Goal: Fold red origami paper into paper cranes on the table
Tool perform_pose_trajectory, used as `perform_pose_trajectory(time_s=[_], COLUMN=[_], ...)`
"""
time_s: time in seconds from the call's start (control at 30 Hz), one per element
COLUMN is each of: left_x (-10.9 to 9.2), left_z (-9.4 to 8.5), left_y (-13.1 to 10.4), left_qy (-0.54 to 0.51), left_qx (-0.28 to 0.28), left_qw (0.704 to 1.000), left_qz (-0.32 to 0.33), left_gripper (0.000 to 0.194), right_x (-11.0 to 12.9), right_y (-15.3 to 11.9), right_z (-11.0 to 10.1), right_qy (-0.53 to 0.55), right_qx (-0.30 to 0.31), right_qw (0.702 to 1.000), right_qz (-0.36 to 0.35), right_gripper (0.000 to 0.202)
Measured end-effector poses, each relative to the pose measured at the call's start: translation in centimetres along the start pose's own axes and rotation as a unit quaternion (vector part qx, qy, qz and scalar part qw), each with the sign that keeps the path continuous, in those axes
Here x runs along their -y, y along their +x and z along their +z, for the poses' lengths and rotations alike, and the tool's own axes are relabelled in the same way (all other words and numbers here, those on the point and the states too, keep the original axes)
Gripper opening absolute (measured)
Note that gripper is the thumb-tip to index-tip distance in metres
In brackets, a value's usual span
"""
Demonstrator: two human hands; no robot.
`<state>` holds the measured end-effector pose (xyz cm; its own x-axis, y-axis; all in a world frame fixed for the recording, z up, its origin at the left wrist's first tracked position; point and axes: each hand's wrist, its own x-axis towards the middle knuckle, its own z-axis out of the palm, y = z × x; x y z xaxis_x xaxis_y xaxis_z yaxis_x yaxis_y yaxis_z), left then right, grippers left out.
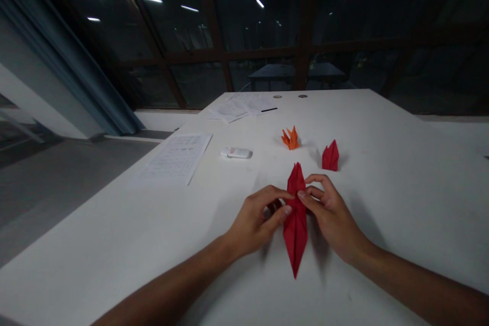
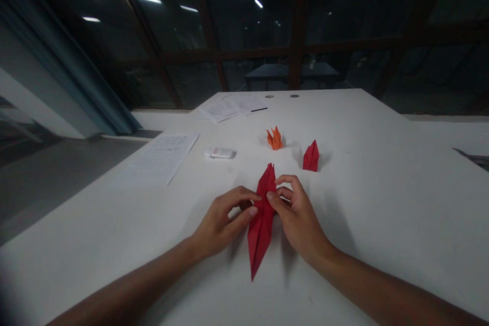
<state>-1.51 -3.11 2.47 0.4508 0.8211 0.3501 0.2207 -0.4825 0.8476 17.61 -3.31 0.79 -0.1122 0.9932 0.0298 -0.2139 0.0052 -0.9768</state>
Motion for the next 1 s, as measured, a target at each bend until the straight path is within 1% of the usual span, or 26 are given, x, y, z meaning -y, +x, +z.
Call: perform_pose_trajectory(time_s=[0.03,0.1,0.17,0.2,0.27,0.33,0.4,0.47,0.53,0.6,0.67,0.73,0.8,0.87,0.9,0.93,1.0], left_x=[-0.1,-0.1,0.0,0.1,0.2,0.3,0.3,0.1,0.0,0.1,0.5,0.9,1.3,1.4,1.4,1.2,0.9], left_z=[-0.1,-0.2,-0.2,-0.3,-0.4,-0.5,-0.6,-0.7,-0.8,-0.9,-1.0,-1.3,-1.6,-1.8,-1.8,-1.7,-1.1], left_y=[0.1,0.2,0.2,0.2,0.3,0.3,0.3,0.3,0.3,0.1,-0.2,-0.4,-0.5,-0.5,-0.5,-0.5,-0.5], left_qy=[0.017,0.033,0.042,0.046,0.055,0.063,0.073,0.099,0.145,0.201,0.254,0.295,0.316,0.318,0.309,0.292,0.215], left_qx=[0.002,0.001,-0.011,-0.021,-0.046,-0.061,-0.071,-0.088,-0.110,-0.128,-0.136,-0.132,-0.117,-0.091,-0.074,-0.058,-0.037], left_qw=[1.000,0.999,0.999,0.999,0.997,0.995,0.992,0.984,0.971,0.952,0.925,0.898,0.879,0.875,0.881,0.893,0.936], left_qz=[0.006,0.012,0.014,0.015,0.021,0.040,0.077,0.116,0.152,0.193,0.246,0.299,0.338,0.354,0.351,0.337,0.276], left_gripper=[0.023,0.025,0.027,0.026,0.024,0.022,0.020,0.017,0.016,0.018,0.024,0.032,0.038,0.043,0.044,0.045,0.046], right_x=[0.1,0.2,0.4,0.5,0.7,0.8,0.9,1.0,1.1,1.2,1.3,1.5,1.8,2.0,2.0,2.0,1.8], right_y=[-0.1,-0.2,-0.5,-0.6,-0.9,-1.2,-1.3,-1.3,-1.2,-1.2,-1.3,-1.5,-1.8,-1.9,-1.9,-1.9,-1.6], right_z=[0.0,-0.1,-0.1,-0.1,-0.1,0.0,-0.1,-0.2,-0.4,-0.6,-0.9,-1.0,-0.9,-0.7,-0.6,-0.4,-0.2], right_qy=[-0.012,-0.040,-0.048,-0.041,-0.030,-0.068,-0.146,-0.221,-0.271,-0.299,-0.315,-0.314,-0.282,-0.221,-0.191,-0.166,-0.132], right_qx=[-0.007,-0.008,0.017,0.038,0.073,0.073,0.050,0.035,0.031,0.034,0.046,0.070,0.099,0.119,0.115,0.102,0.061], right_qw=[1.000,0.999,0.998,0.997,0.996,0.993,0.982,0.963,0.944,0.930,0.918,0.914,0.924,0.947,0.959,0.969,0.982], right_qz=[-0.010,-0.032,-0.045,-0.044,-0.047,-0.067,-0.108,-0.152,-0.186,-0.211,-0.235,-0.247,-0.238,-0.201,-0.177,-0.152,-0.118], right_gripper=[0.030,0.024,0.024,0.029,0.044,0.048,0.038,0.026,0.020,0.020,0.023,0.027,0.030,0.030,0.027,0.023,0.015])
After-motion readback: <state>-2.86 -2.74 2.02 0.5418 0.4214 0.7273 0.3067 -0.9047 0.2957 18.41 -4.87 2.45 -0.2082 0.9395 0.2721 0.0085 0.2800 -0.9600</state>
